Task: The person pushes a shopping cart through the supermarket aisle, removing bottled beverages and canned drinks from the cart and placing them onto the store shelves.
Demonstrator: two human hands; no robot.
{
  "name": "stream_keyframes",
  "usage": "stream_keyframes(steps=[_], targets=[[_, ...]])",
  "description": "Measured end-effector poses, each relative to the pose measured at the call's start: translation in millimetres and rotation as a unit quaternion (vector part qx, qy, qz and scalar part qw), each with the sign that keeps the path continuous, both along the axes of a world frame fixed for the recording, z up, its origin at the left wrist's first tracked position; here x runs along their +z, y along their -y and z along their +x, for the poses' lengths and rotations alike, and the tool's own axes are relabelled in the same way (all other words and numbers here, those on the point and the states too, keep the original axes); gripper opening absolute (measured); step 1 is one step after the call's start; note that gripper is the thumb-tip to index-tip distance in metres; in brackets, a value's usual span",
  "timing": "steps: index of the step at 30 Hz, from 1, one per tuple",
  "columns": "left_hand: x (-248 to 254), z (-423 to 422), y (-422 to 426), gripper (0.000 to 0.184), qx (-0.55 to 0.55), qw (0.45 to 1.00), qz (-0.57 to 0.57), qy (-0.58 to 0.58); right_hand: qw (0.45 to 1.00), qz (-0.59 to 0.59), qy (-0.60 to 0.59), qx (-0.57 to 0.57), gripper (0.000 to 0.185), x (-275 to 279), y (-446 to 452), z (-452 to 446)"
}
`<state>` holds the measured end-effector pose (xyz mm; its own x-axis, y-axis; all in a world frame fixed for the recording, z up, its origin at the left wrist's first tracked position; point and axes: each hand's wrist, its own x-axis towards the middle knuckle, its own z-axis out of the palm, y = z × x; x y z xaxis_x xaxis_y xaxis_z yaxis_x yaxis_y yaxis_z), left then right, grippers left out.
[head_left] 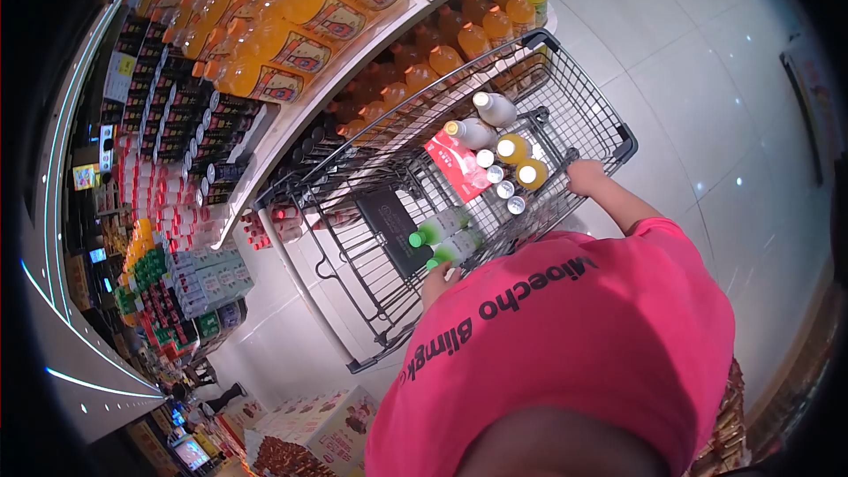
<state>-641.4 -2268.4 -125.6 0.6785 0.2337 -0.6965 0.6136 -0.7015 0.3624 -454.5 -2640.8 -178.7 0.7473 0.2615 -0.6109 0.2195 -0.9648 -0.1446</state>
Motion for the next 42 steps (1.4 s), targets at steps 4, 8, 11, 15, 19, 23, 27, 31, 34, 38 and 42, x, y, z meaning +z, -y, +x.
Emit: stream_keyframes(steps=[4, 8, 11, 15, 19, 23, 27, 31, 34, 38, 42], targets=[[-15, -15, 9, 0.051, -0.038, 0.995, -0.068, -0.065, 0.989, 0.03, 0.112, -0.096, 0.02, 6, 26, -8], [-18, -23, 9, 0.051, -0.056, 0.993, -0.085, -0.067, 0.979, 0.074, 0.152, -0.112, 0.019, 4, 29, -14], [-18, -23, 10, 0.051, -0.063, 0.992, -0.089, -0.066, 0.976, 0.078, 0.159, -0.123, 0.019, -6, 31, -16], [-16, -25, 10, 0.052, -0.07, 0.992, -0.093, -0.057, 0.981, 0.059, 0.121, -0.139, 0.019, 10, 27, -14], [-14, -23, 8, 0.052, -0.076, 0.992, -0.097, -0.041, 0.989, 0.058, 0.106, -0.084, 0.019, -3, 22, -8], [-16, -23, 5, 0.052, -0.077, 0.991, -0.104, -0.027, 0.989, 0.137, 0.057, -0.023, 0.032, 20, -12, -3], [-17, -25, 0, 0.053, -0.072, 0.991, -0.113, -0.006, 0.983, 0.139, 0.073, 0.091, 0.041, -3, -60, -1], [-18, -29, -6, 0.053, -0.063, 0.991, -0.12, 0.019, 0.978, 0.097, 0.114, 0.147, 0.039, -58, -91, 9], [-16, -34, -12, 0.054, -0.056, 0.99, -0.126, 0.036, 0.975, 0.111, 0.107, 0.158, 0.038, -67, -90, 18], [-18, -36, -22, 0.054, -0.054, 0.987, -0.136, 0.06, 0.977, 0.148, 0.097, 0.116, 0.039, -28, -73, 14], [-23, -35, -29, 0.054, -0.057, 0.985, -0.144, 0.071, 0.965, 0.226, 0.134, -0.002, 0.038, -23, -61, 13]])
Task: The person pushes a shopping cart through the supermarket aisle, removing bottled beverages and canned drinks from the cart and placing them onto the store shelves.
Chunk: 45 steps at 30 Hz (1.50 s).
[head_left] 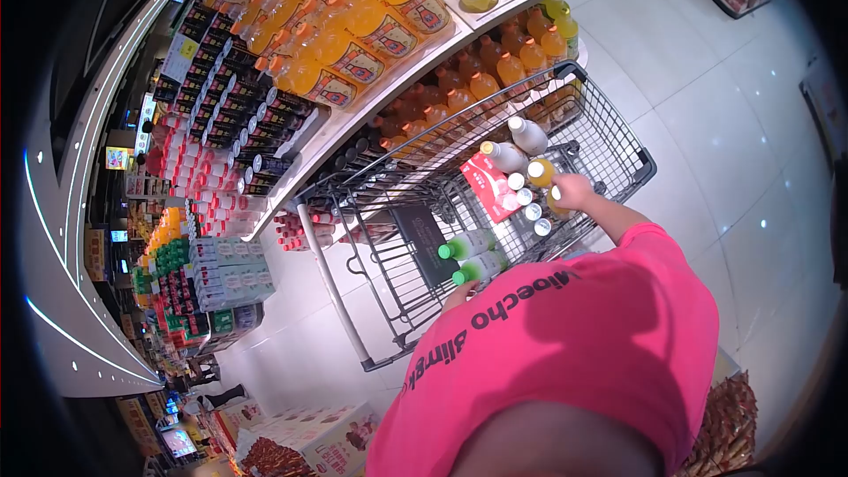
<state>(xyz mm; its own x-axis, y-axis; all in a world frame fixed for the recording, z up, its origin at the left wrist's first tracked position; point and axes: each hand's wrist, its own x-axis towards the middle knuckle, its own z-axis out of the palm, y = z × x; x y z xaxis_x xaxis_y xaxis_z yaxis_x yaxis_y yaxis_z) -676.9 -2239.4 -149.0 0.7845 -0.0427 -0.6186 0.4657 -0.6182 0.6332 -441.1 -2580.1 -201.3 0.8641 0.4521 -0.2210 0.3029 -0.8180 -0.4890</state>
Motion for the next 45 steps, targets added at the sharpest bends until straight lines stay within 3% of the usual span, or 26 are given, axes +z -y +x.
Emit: stream_keyframes(steps=[6, 9, 10, 13, 15, 18, 19, 21, 23, 25, 27, 28, 29, 31, 36, 38, 42, 45], targets=[[-9, 17, -4, 0.055, -0.026, 0.999, -0.03, -0.004, 0.979, 0.131, 0.04, -0.15, 0.035, 91, 17, -5], [38, 45, 29, 0.051, -0.044, 0.999, 0.019, -0.006, 0.934, 0.238, 0.044, -0.264, 0.032, 141, 46, -4], [15, 50, 21, 0.048, -0.037, 0.999, -0.021, -0.016, 0.917, 0.279, 0.06, -0.277, 0.032, 157, 59, -4], [24, 82, 46, 0.049, -0.083, 0.996, -0.004, 0.034, 0.867, 0.387, 0.105, -0.296, 0.03, 216, 103, -5], [8, 109, 60, 0.049, -0.142, 0.987, 0.02, 0.073, 0.859, 0.397, 0.138, -0.292, 0.028, 260, 137, -14], [-10, 151, 97, 0.056, -0.136, 0.986, 0.046, 0.088, 0.841, 0.42, 0.195, -0.279, 0.026, 308, 187, -33], [-16, 162, 110, 0.061, -0.129, 0.985, 0.064, 0.095, 0.843, 0.406, 0.21, -0.283, 0.025, 320, 206, -43], [-46, 188, 129, 0.07, -0.021, 0.998, -0.014, 0.057, 0.85, 0.377, 0.238, -0.282, 0.025, 342, 235, -59], [-21, 208, 168, 0.074, 0.07, 0.997, -0.041, 0.0, 0.864, 0.322, 0.243, -0.3, 0.024, 345, 261, -76], [-37, 229, 180, 0.069, 0.075, 0.993, -0.06, 0.067, 0.883, 0.247, 0.244, -0.315, 0.025, 338, 285, -92], [-64, 241, 186, 0.068, 0.064, 0.988, 0.032, 0.136, 0.893, 0.191, 0.219, -0.344, 0.025, 317, 305, -105], [-43, 244, 202, 0.07, 0.062, 0.988, 0.11, 0.09, 0.892, 0.171, 0.201, -0.367, 0.026, 304, 314, -112], [-43, 248, 208, 0.071, 0.057, 0.98, 0.15, 0.118, 0.889, 0.151, 0.184, -0.391, 0.026, 290, 323, -119], [-68, 264, 207, 0.069, 0.031, 0.96, 0.255, 0.112, 0.866, 0.128, 0.161, -0.455, 0.027, 261, 338, -136], [-78, 290, 204, 0.068, -0.044, 0.966, 0.255, 0.018, 0.777, 0.158, 0.185, -0.58, 0.025, 215, 357, -163], [-84, 295, 206, 0.068, -0.078, 0.955, 0.285, 0.033, 0.764, 0.167, 0.185, -0.595, 0.024, 214, 360, -156], [-91, 304, 212, 0.063, -0.042, 0.944, 0.327, -0.004, 0.747, 0.184, 0.173, -0.615, 0.023, 209, 376, -137], [-91, 305, 206, 0.061, -0.073, 0.958, 0.276, 0.019, 0.768, 0.214, 0.176, -0.577, 0.025, 201, 398, -110]])
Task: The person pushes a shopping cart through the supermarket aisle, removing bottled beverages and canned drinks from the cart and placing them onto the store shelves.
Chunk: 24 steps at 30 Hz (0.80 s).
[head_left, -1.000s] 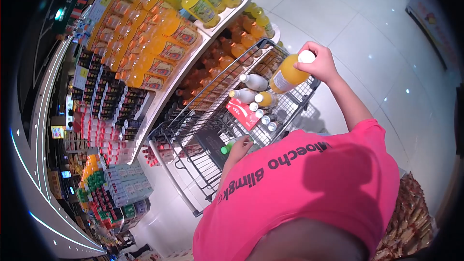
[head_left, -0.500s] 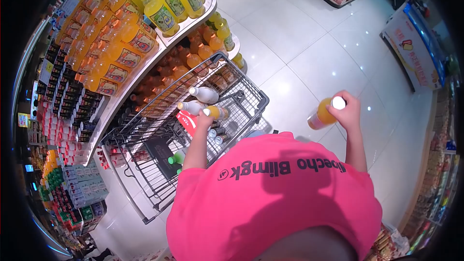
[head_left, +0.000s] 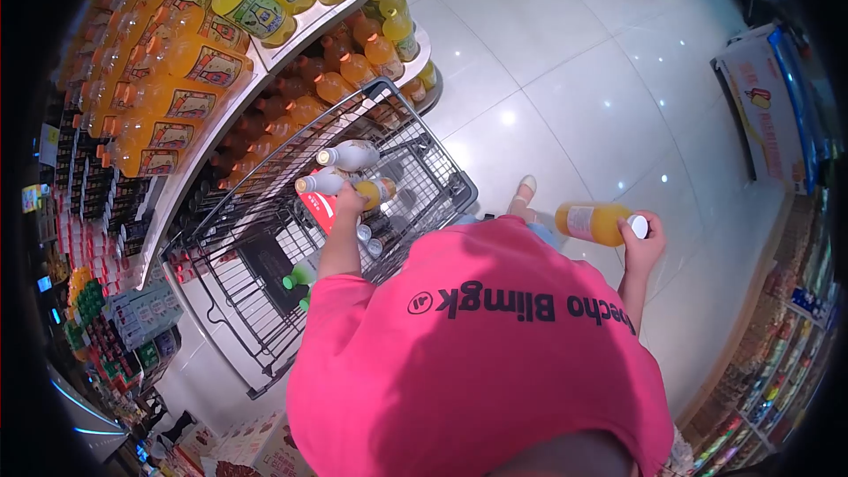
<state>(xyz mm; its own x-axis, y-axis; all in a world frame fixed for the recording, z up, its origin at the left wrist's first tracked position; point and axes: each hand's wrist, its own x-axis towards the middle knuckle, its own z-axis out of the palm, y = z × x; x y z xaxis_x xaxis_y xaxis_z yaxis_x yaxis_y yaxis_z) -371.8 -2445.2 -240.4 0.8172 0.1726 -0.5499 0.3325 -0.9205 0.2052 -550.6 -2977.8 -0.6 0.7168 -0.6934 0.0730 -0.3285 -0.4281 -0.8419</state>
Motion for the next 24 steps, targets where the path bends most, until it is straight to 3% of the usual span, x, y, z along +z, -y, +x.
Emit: stream_keyframes(steps=[3, 5, 9, 14, 18, 24], targets=[[16, -5, 21, 0.057, 0.023, 0.999, 0.017, -0.015, 0.998, 0.038, 0.009, 0.057, 0.026, -5, 28, 39], [34, -8, 38, 0.056, 0.024, 0.999, 0.042, -0.011, 0.985, -0.013, 0.029, 0.167, 0.027, -3, 52, 69], [110, -17, 58, 0.055, 0.067, 0.995, 0.067, -0.004, 0.928, -0.126, 0.058, 0.347, 0.029, 26, 90, 128], [247, -24, 114, 0.049, 0.088, 0.987, 0.108, 0.08, 0.903, -0.097, 0.126, 0.398, 0.027, 48, 141, 188], [343, -27, 174, 0.035, 0.084, 0.964, 0.165, 0.19, 0.868, -0.116, 0.171, 0.452, 0.026, 81, 161, 226], [432, 1, 230, 0.025, 0.005, 0.881, 0.108, 0.461, 0.814, -0.05, 0.235, 0.529, 0.021, 130, 170, 286]])
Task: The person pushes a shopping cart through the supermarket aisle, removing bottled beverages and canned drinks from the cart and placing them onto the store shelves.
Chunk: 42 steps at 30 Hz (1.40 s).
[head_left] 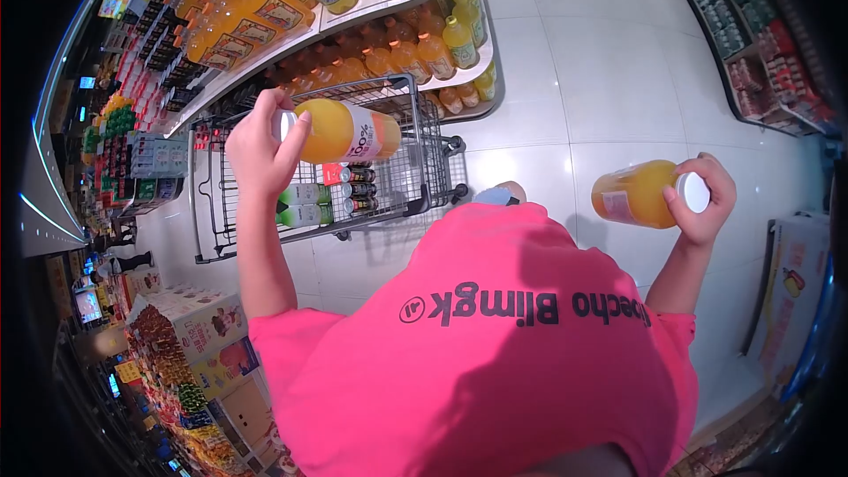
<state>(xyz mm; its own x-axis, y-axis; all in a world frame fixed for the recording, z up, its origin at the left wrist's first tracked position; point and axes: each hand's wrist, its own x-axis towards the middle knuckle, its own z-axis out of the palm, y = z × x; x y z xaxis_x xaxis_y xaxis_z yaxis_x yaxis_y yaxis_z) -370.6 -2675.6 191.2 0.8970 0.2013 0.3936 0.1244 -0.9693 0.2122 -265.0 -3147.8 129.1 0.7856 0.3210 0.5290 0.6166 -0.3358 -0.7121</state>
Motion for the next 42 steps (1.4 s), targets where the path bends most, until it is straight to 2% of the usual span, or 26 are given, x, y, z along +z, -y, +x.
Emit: stream_keyframes(steps=[5, 10, 13, 17, 20, 22, 25, 27, 33, 39, 42], targets=[[42, 63, 34, 0.022, -0.127, 0.989, -0.071, 0.027, 0.982, 0.134, -0.064, 0.115, 0.025, 28, -20, 74], [45, 130, 59, 0.021, -0.218, 0.949, -0.208, 0.089, 0.921, 0.268, -0.001, 0.284, 0.028, 38, -46, 158], [42, 166, 62, 0.02, -0.252, 0.942, -0.198, 0.099, 0.902, 0.296, 0.023, 0.314, 0.031, 43, -53, 202], [39, 217, 63, 0.021, -0.325, 0.937, -0.068, 0.112, 0.9, 0.26, 0.068, 0.345, 0.032, 52, -46, 253], [29, 255, 64, 0.02, -0.347, 0.933, -0.014, 0.1, 0.887, 0.174, 0.137, 0.405, 0.027, 59, -24, 284], [15, 281, 63, 0.021, -0.347, 0.933, -0.014, 0.1, 0.884, 0.145, 0.141, 0.422, 0.025, 64, -17, 296], [-3, 314, 61, 0.02, -0.304, 0.949, -0.022, 0.086, 0.872, 0.125, 0.116, 0.459, 0.027, 49, 2, 325], [-18, 334, 62, 0.019, -0.276, 0.956, -0.034, 0.098, 0.833, 0.106, 0.089, 0.535, 0.027, 41, 8, 355], [-59, 392, 90, 0.018, -0.174, 0.977, -0.05, 0.113, 0.742, 0.142, 0.05, 0.653, 0.02, 37, 17, 451], [-84, 418, 127, 0.018, -0.038, 0.989, -0.052, 0.135, 0.632, 0.097, 0.003, 0.769, 0.02, 65, -5, 565], [-91, 414, 147, 0.019, 0.033, 0.987, -0.042, 0.149, 0.557, 0.103, -0.022, 0.823, 0.021, 57, -29, 604]])
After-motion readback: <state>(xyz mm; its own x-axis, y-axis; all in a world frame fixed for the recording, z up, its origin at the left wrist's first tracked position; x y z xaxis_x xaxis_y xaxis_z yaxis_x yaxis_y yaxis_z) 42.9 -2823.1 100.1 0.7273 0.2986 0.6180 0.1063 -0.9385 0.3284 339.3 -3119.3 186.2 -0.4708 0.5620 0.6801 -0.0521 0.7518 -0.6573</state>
